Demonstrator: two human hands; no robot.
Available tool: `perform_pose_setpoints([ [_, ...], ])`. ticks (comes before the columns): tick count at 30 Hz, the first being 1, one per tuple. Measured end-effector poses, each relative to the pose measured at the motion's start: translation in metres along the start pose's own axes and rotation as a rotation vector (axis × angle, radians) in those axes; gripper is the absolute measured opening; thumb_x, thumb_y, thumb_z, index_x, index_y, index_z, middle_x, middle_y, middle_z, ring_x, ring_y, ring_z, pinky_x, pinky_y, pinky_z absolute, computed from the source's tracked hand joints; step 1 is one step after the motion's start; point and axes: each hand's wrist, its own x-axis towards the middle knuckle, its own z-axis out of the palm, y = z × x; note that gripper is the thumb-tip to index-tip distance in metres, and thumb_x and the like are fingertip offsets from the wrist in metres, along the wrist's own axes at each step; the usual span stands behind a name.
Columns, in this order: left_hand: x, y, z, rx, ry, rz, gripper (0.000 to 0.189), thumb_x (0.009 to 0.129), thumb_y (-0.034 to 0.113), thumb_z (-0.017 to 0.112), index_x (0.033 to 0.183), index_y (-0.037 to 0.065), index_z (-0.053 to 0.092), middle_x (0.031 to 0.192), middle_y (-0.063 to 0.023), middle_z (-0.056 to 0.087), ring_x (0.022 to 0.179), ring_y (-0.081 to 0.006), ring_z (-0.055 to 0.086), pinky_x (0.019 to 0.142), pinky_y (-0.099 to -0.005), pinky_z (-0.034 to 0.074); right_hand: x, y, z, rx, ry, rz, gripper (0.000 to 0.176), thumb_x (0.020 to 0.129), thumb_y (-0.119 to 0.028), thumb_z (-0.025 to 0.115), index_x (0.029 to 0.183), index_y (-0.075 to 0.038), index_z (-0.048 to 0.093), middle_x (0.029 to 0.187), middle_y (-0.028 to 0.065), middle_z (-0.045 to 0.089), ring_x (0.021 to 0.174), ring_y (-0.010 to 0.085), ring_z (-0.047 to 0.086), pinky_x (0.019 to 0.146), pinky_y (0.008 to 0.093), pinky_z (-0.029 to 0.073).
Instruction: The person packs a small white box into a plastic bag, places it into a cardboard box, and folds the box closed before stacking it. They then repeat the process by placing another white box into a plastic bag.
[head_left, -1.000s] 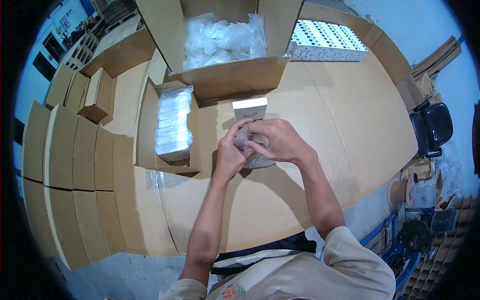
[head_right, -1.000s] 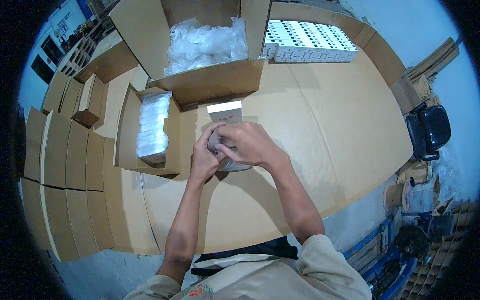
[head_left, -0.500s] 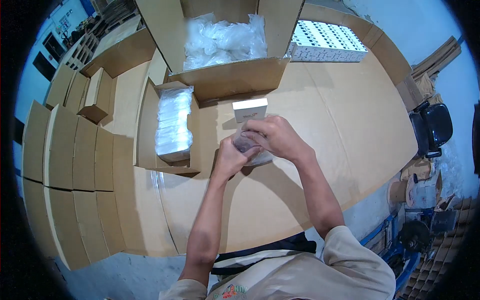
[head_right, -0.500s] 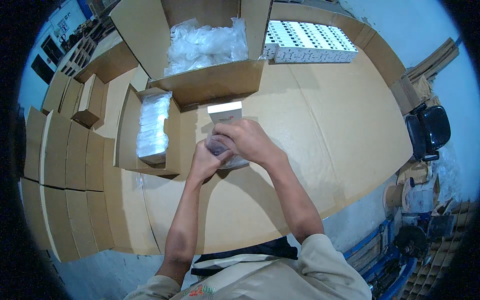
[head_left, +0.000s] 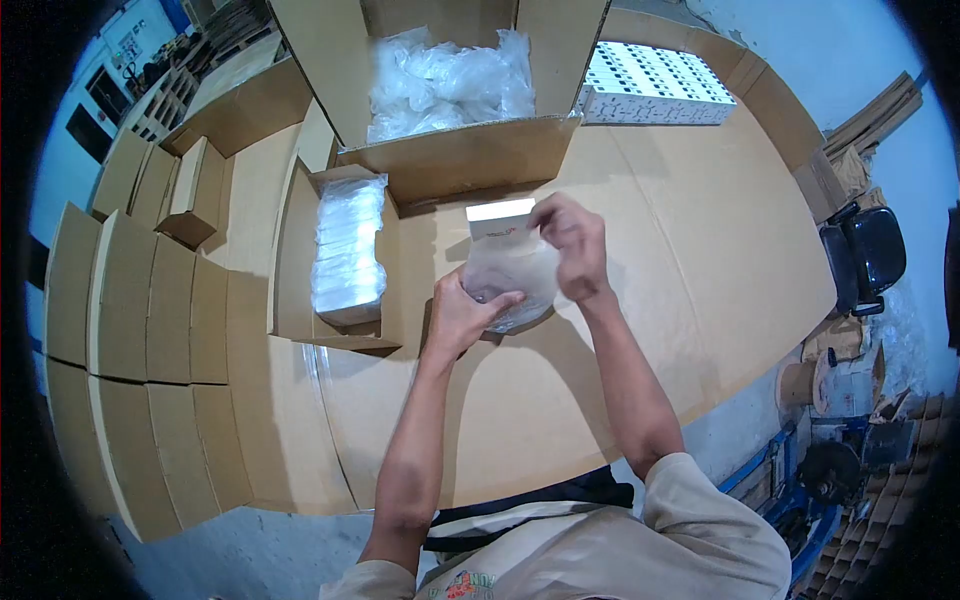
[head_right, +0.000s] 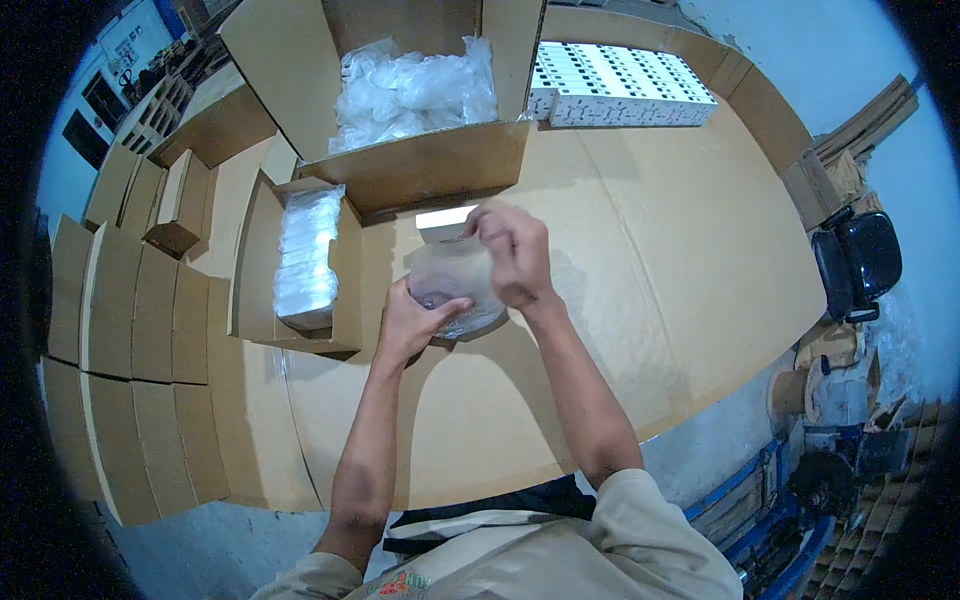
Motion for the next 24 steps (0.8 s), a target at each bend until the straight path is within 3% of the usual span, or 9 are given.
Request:
perform_pose_setpoints([
  [2,0.000,-0.002,-0.002,-0.011,0.004,-0.020,0.045,0.072,0.017,0.093,0.107,-0.002,0.073,0.099,-0.0114,0.078,0.088,-0.0182,0.074,0.083,-0.0349,0.059,0.003,0.006,-0.002,0.402,0.138,0.132,0.025,0.104,-0.019,0.048,0.101,-0.002,0.067,0.092,0.0078,0.068,0.086,0.0150,0.061,0.073,0.0308,0.045],
  [5,0.000,0.006,-0.005,0.008,0.028,-0.020,0.042,0.073,0.016,0.093,0.106,-0.001,0.073,0.099,-0.0109,0.077,0.091,-0.0179,0.073,0.084,-0.0342,0.058,-0.001,0.028,-0.009,0.286,0.214,0.256,0.022,0.105,-0.020,0.053,0.113,-0.004,0.066,0.103,0.0034,0.068,0.098,0.0127,0.061,0.084,0.0291,0.046],
  [6,0.000,0.009,-0.006,0.034,0.038,-0.020,0.041,0.073,0.016,0.093,0.105,-0.001,0.073,0.099,-0.0107,0.077,0.091,-0.0178,0.073,0.085,-0.0341,0.058,-0.005,0.034,-0.010,0.275,0.214,0.284,0.020,0.100,-0.008,0.056,0.116,-0.004,0.066,0.108,0.0054,0.069,0.101,0.0150,0.063,0.087,0.0294,0.047],
  [9,0.001,0.009,-0.006,0.032,0.042,-0.023,0.040,0.074,0.015,0.092,0.104,-0.001,0.072,0.098,-0.0098,0.076,0.091,-0.0179,0.072,0.086,-0.0341,0.057,-0.011,0.053,-0.011,0.189,0.099,0.215,0.032,0.093,0.002,0.057,0.124,-0.004,0.065,0.117,0.0063,0.068,0.109,0.0149,0.061,0.091,0.0287,0.047],
  [10,0.002,0.008,-0.006,0.019,0.041,-0.024,0.040,0.074,0.015,0.092,0.104,-0.001,0.071,0.098,-0.0094,0.076,0.091,-0.0179,0.072,0.087,-0.0342,0.057,-0.013,0.053,-0.013,0.162,0.021,0.251,0.044,0.088,0.009,0.056,0.129,-0.004,0.064,0.124,0.0060,0.067,0.117,0.0159,0.059,0.092,0.0292,0.049],
  [16,0.003,0.009,-0.005,-0.034,0.064,-0.021,0.041,0.073,0.014,0.093,0.103,0.001,0.069,0.098,-0.0077,0.073,0.091,-0.0161,0.068,0.085,-0.0335,0.055,-0.013,0.053,-0.007,0.265,-0.149,0.365,0.048,0.088,0.012,0.060,0.133,-0.007,0.065,0.125,0.0072,0.067,0.111,0.0169,0.064,0.091,0.0319,0.055],
  [22,0.002,0.010,-0.004,-0.052,0.058,-0.010,0.045,0.073,0.013,0.093,0.110,0.002,0.068,0.101,-0.0076,0.073,0.095,-0.0163,0.068,0.087,-0.0336,0.055,-0.014,0.065,0.002,0.223,-0.073,0.301,0.042,0.091,0.006,0.069,0.131,-0.004,0.064,0.122,0.0072,0.067,0.103,0.0139,0.066,0.087,0.0285,0.056],
  [24,0.001,0.010,-0.004,-0.008,0.062,0.009,0.044,0.075,0.012,0.091,0.112,0.001,0.068,0.104,-0.0086,0.074,0.097,-0.0174,0.070,0.089,-0.0343,0.056,-0.014,0.067,0.006,0.345,0.016,0.323,0.040,0.091,0.006,0.070,0.130,-0.002,0.064,0.118,0.0079,0.067,0.100,0.0141,0.066,0.086,0.0280,0.056],
])
